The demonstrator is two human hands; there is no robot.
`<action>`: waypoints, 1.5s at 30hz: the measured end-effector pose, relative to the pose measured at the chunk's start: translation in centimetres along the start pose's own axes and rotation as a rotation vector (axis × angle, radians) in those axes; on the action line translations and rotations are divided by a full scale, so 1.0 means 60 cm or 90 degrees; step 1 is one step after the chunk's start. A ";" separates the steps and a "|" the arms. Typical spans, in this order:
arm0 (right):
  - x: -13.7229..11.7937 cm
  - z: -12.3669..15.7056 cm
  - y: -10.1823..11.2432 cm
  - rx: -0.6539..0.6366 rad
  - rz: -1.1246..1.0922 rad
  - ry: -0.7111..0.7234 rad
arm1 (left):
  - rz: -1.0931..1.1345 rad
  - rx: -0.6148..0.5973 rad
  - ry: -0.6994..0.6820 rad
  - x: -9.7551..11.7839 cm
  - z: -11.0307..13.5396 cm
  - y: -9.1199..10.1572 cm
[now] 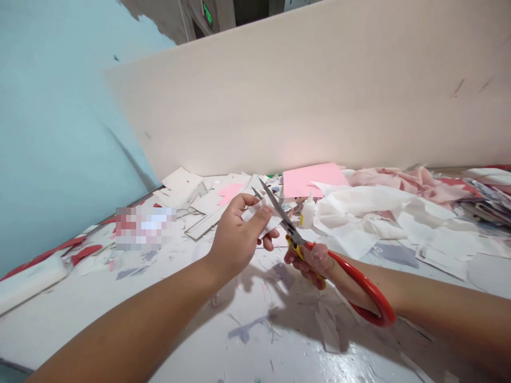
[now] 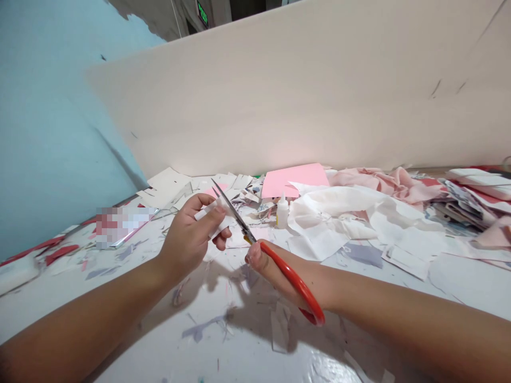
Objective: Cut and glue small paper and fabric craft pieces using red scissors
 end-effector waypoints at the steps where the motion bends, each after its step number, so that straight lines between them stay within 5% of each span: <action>1: -0.001 0.000 0.000 0.001 -0.001 -0.006 | 0.001 -0.006 0.005 0.000 0.001 0.000; 26: 0.033 -0.007 -0.001 -0.008 -0.110 -0.038 | 0.002 -0.029 -0.001 -0.004 0.004 -0.007; 45: -0.004 -0.011 0.000 0.055 -0.012 -0.131 | 0.036 0.022 -0.049 -0.003 0.005 -0.006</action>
Point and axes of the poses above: each hand's wrist, its own z-axis away from the middle knuckle, its own y-axis out of the back of the hand, x = y × z, the point moved 1 cm from there along -z, towards the middle knuckle, and after that the axes turned 14 degrees about -z, right-handed, at the moved point
